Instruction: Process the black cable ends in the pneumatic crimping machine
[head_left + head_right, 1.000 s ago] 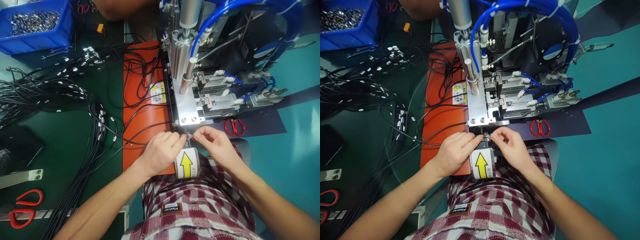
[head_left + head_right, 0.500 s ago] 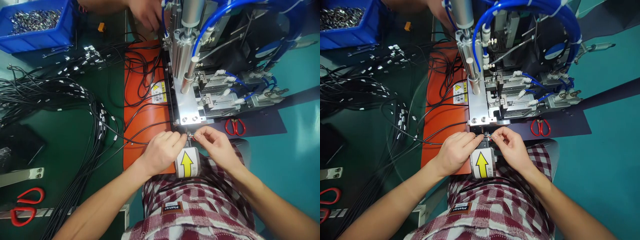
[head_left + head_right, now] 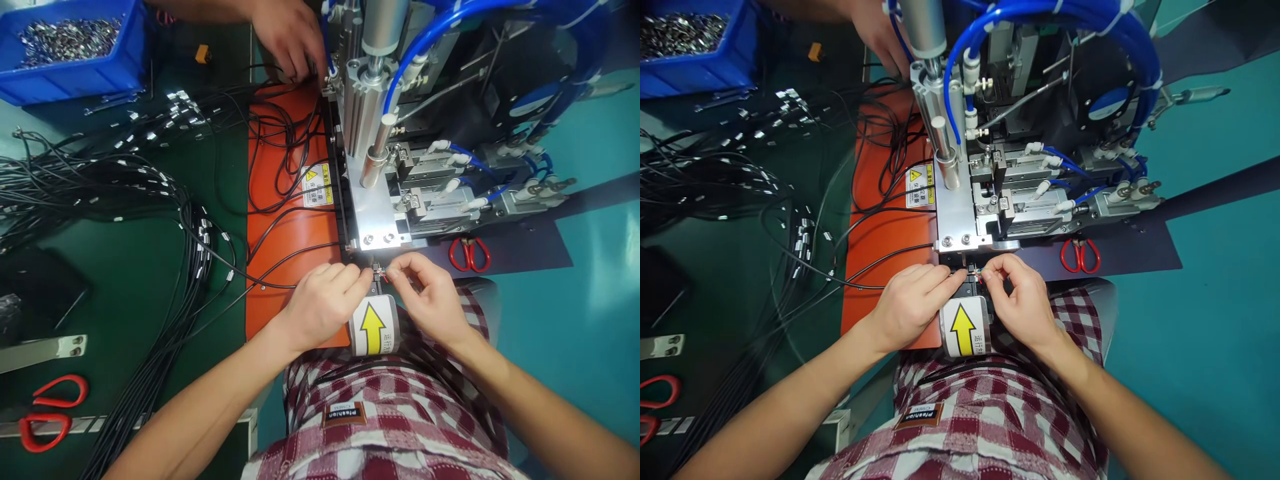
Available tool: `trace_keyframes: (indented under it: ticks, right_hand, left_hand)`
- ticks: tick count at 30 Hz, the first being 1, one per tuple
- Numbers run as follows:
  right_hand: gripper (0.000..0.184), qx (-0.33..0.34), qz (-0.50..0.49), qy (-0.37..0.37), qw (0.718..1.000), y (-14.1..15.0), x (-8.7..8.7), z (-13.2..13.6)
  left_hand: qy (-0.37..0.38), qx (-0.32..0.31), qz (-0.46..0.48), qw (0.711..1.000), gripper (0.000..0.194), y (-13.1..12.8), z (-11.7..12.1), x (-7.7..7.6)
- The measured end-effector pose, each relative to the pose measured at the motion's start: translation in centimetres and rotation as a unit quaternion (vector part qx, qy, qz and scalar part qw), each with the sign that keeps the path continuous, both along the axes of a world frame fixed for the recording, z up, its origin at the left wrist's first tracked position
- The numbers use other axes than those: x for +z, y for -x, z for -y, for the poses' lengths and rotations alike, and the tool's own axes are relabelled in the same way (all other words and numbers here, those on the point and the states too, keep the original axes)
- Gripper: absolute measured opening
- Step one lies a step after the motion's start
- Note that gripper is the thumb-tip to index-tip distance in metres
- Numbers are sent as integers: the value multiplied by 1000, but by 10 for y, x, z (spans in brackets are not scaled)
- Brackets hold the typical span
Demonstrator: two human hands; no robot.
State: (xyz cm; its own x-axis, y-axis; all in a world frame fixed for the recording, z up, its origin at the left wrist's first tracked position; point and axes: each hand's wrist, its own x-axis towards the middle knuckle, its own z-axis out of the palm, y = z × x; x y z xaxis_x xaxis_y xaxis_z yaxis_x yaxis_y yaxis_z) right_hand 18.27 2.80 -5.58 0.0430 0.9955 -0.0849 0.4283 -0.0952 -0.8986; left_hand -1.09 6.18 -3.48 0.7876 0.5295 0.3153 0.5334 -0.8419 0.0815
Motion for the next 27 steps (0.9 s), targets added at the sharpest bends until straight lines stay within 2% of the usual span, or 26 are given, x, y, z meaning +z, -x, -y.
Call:
trace_keyframes:
  ticks: [2, 7, 15, 20, 24, 27]
  right_hand:
    - [20, -6, -30, 28, 999, 0, 1, -2]
    - [25, -3, -141, 163, 976, -1, 10, -12]
    - [21, -26, -82, 169, 982, 0, 15, -12]
    - [24, -12, -220, 261, 940, 0, 17, -21]
    - [28, -6, -227, 248, 942, -2, 14, -19]
    - [27, -24, -183, 204, 962, -5, 11, -11]
  left_hand:
    - [0, -1, -1, 1000, 28, 0, 0, 0]
    - [-2, -7, -8, 1000, 28, 1, -2, 1]
    - [-1, 4, -38, 999, 25, -3, -1, 5]
    - [-9, -4, -38, 999, 24, -2, -1, 5]
    - [-7, -16, -49, 999, 25, -1, -3, 6]
    - [1, -18, -43, 999, 23, -1, -3, 6]
